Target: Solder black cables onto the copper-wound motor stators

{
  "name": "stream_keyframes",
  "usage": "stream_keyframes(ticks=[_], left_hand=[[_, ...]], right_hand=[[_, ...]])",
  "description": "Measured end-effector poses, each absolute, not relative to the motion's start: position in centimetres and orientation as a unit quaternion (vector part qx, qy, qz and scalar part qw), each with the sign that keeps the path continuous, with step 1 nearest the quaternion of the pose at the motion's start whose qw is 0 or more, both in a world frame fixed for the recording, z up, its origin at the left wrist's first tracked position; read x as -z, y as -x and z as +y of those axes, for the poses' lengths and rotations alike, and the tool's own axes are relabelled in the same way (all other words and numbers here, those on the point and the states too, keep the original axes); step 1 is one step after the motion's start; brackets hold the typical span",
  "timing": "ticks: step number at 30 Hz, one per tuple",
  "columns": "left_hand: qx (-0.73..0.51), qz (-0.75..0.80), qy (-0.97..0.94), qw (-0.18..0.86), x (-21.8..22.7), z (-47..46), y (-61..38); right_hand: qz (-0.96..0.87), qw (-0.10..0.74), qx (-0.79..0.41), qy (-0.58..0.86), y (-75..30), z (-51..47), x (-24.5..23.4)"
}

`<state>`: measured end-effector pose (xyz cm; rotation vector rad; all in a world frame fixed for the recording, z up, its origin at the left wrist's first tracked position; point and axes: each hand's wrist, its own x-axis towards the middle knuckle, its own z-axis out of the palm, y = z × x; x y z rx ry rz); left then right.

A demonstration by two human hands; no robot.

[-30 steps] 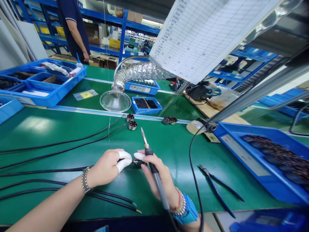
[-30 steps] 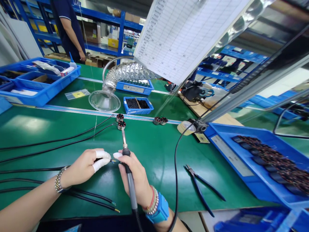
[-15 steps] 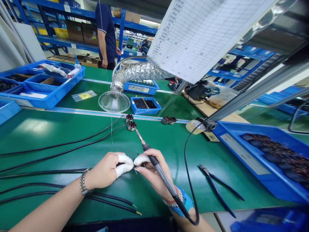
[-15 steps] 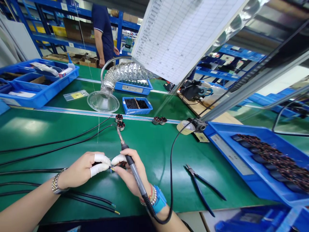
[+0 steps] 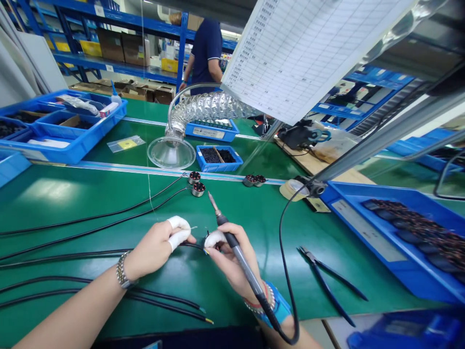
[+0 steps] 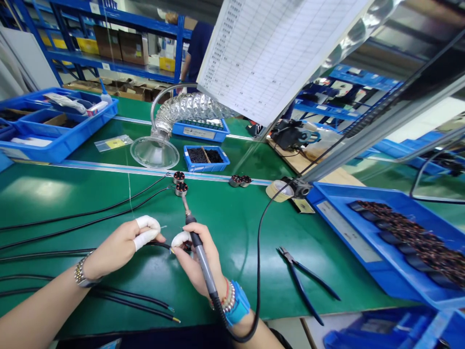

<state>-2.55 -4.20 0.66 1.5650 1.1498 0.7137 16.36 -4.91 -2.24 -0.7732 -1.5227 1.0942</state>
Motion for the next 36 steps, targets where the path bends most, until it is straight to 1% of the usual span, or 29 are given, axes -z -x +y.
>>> stream_keyframes(ticks=[3,6,8,14,18,20,22,26,29,31,36], left_hand=[[-0.301,0.458,-0.662,0.511,-0.9,-4.5,2.2],[-0.26,0.45,-0.708,0.479,-1.2,-4.8,1.9],[-0.245,0.441,-0.719,0.478,-1.3,-4.9,1.9],[-0.255,0.428,-0.702,0.509,-1.1,-4.7,1.9],[-0.229,0.428,-0.705,0.518,-1.1,-4.6,1.8],[-0.218,0.424,-0.695,0.539,-1.0,-4.6,1.8],[-0.201,0.42,-0.668,0.581,-0.9,-4.7,1.8],[-0.145,0.407,-0.6,0.673,-0.4,-4.9,1.8],[-0.123,0.405,-0.575,0.7,0.0,-4.8,1.7],[-0.126,0.411,-0.579,0.692,0.1,-4.7,1.6],[-0.177,0.403,-0.661,0.608,0.2,-4.8,1.1]], right_hand=[[-0.62,0.53,-0.483,0.319,-16.1,-5.1,2.1],[-0.62,0.528,-0.49,0.312,-16.0,-5.1,2.0],[-0.621,0.524,-0.491,0.315,-16.0,-5.1,2.0],[-0.618,0.512,-0.506,0.317,-16.3,-5.1,2.0],[-0.638,0.504,-0.504,0.292,-16.3,-5.3,2.4],[-0.652,0.492,-0.508,0.274,-16.4,-5.3,2.4],[-0.673,0.473,-0.507,0.26,-16.6,-5.3,2.3],[-0.728,0.427,-0.472,0.256,-17.2,-5.1,1.9],[-0.767,0.412,-0.422,0.254,-17.4,-4.9,1.5],[-0.787,0.409,-0.389,0.249,-17.4,-4.9,1.1],[-0.807,0.43,-0.305,0.265,-17.5,-5.0,1.2]])
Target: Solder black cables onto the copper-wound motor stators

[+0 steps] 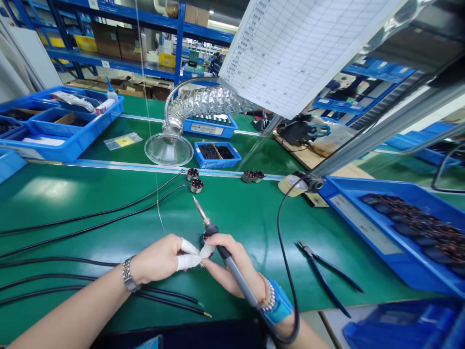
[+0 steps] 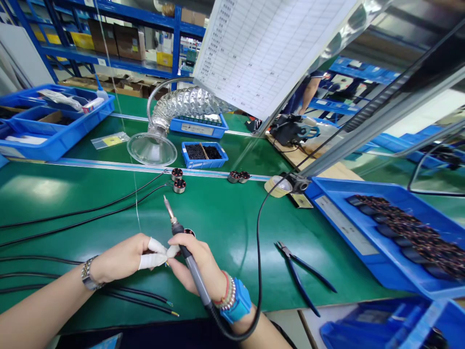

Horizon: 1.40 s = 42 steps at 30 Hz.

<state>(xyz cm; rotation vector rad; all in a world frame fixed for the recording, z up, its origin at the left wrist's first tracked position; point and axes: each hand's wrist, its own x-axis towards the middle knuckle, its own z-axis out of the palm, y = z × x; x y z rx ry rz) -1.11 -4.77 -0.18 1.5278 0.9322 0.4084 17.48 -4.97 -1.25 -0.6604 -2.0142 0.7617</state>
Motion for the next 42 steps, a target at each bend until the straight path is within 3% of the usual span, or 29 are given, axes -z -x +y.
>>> stream_keyframes(ticks=[8,15,20,29,34,42], left_hand=[[-0.238,0.479,-0.624,0.57,0.2,-4.9,0.7],[-0.254,0.487,-0.634,0.545,0.0,-4.9,1.0],[-0.25,0.473,-0.653,0.536,-0.6,-4.9,1.1],[-0.29,0.498,-0.645,0.503,0.5,-4.3,1.2],[-0.287,0.501,-0.648,0.496,0.4,-3.7,1.6],[-0.237,0.513,-0.688,0.456,0.0,-2.7,1.7]], right_hand=[[-0.651,0.513,-0.426,0.363,-15.9,-5.6,4.0],[-0.76,0.479,-0.295,0.326,-16.4,-4.9,2.8],[-0.736,0.486,-0.352,0.313,-16.3,-4.4,2.1],[-0.777,0.409,-0.304,0.369,-19.5,-2.5,1.9],[-0.79,0.319,-0.343,0.397,-21.7,-1.9,4.1],[-0.815,0.309,-0.35,0.343,-20.6,-2.7,4.4]])
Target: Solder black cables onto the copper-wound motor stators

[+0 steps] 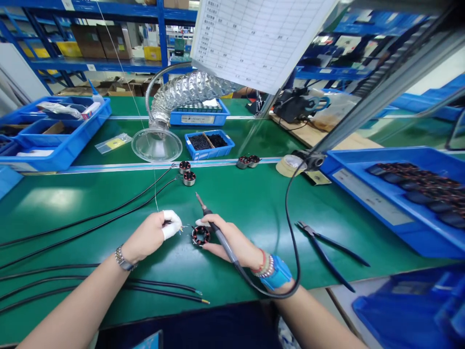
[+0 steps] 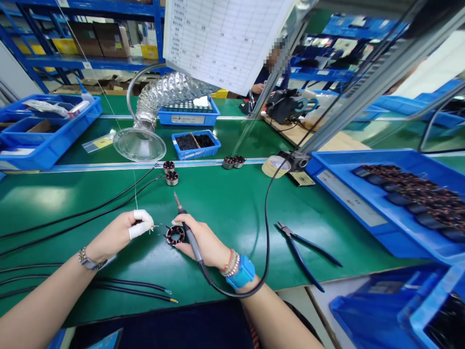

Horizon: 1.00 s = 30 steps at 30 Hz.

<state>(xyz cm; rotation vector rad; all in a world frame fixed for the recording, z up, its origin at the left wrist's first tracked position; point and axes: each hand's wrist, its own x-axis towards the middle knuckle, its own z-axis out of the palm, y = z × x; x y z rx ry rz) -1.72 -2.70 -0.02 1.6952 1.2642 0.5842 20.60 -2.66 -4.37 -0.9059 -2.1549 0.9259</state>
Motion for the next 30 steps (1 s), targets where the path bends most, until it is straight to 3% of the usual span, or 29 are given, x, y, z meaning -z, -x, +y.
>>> stream_keyframes(ticks=[5,11,16,21,30], left_hand=[[-0.197,0.521,-0.711,0.43,-0.9,-1.9,1.2],[-0.222,0.517,-0.708,0.427,0.0,-2.1,0.8],[-0.22,0.523,-0.7,0.433,0.4,-2.3,0.8],[-0.219,0.522,-0.698,0.438,0.5,-2.1,0.9],[-0.208,0.524,-0.699,0.44,0.5,-2.1,0.7]], right_hand=[[-0.784,0.422,-0.266,0.371,-21.0,-3.0,2.0],[-0.782,0.477,-0.227,0.332,-21.8,-2.8,-1.3],[-0.715,0.531,-0.328,0.313,-21.7,-1.9,-0.5],[-0.675,0.533,-0.417,0.294,-21.3,-1.3,1.1],[-0.66,0.523,-0.44,0.311,-21.4,-1.3,1.5]])
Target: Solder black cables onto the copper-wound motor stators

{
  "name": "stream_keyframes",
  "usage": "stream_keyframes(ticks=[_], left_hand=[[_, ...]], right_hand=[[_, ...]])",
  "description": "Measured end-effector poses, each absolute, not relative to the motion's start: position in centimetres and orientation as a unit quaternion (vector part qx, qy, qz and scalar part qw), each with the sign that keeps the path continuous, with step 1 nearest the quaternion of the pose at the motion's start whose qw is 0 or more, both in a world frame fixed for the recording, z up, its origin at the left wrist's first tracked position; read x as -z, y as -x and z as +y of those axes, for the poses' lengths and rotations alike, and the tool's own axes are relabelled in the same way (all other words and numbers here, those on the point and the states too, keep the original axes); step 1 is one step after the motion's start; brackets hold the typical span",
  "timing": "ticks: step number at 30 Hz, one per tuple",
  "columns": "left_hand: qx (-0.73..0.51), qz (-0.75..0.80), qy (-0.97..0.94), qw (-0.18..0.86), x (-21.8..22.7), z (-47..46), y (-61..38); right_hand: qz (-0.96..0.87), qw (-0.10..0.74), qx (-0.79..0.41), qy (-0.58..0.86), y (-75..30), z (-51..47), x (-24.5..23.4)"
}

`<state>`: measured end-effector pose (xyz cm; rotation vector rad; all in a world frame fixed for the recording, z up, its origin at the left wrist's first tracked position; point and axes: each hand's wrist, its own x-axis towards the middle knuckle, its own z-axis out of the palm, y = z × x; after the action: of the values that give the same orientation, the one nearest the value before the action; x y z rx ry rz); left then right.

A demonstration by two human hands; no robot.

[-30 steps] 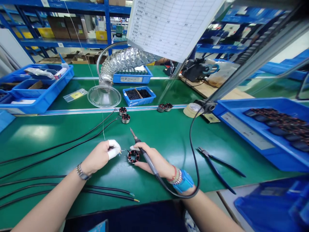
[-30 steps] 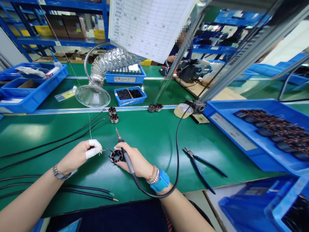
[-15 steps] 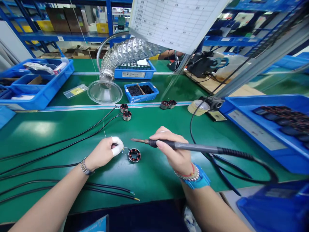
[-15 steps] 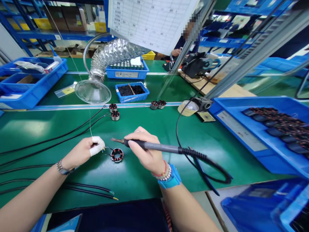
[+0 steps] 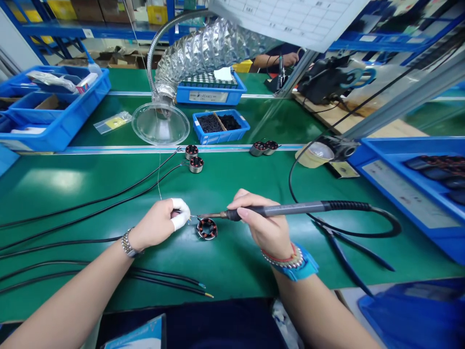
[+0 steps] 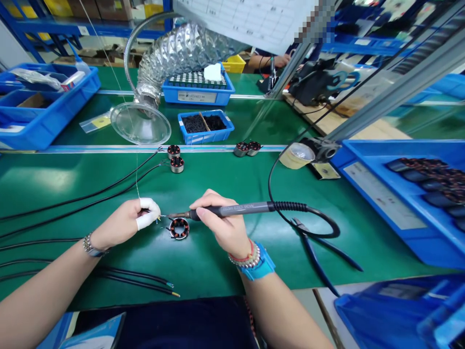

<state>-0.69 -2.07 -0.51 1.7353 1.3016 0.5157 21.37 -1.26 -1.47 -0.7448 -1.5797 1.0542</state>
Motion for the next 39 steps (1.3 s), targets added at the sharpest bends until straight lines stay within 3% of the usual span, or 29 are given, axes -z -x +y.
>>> stream_keyframes(ticks=[39], left_hand=[[-0.212,0.516,-0.722,0.41,0.46,-1.95,0.46]], right_hand=[[-0.65,0.514,-0.464,0.312,-20.95,-1.07,1.47]])
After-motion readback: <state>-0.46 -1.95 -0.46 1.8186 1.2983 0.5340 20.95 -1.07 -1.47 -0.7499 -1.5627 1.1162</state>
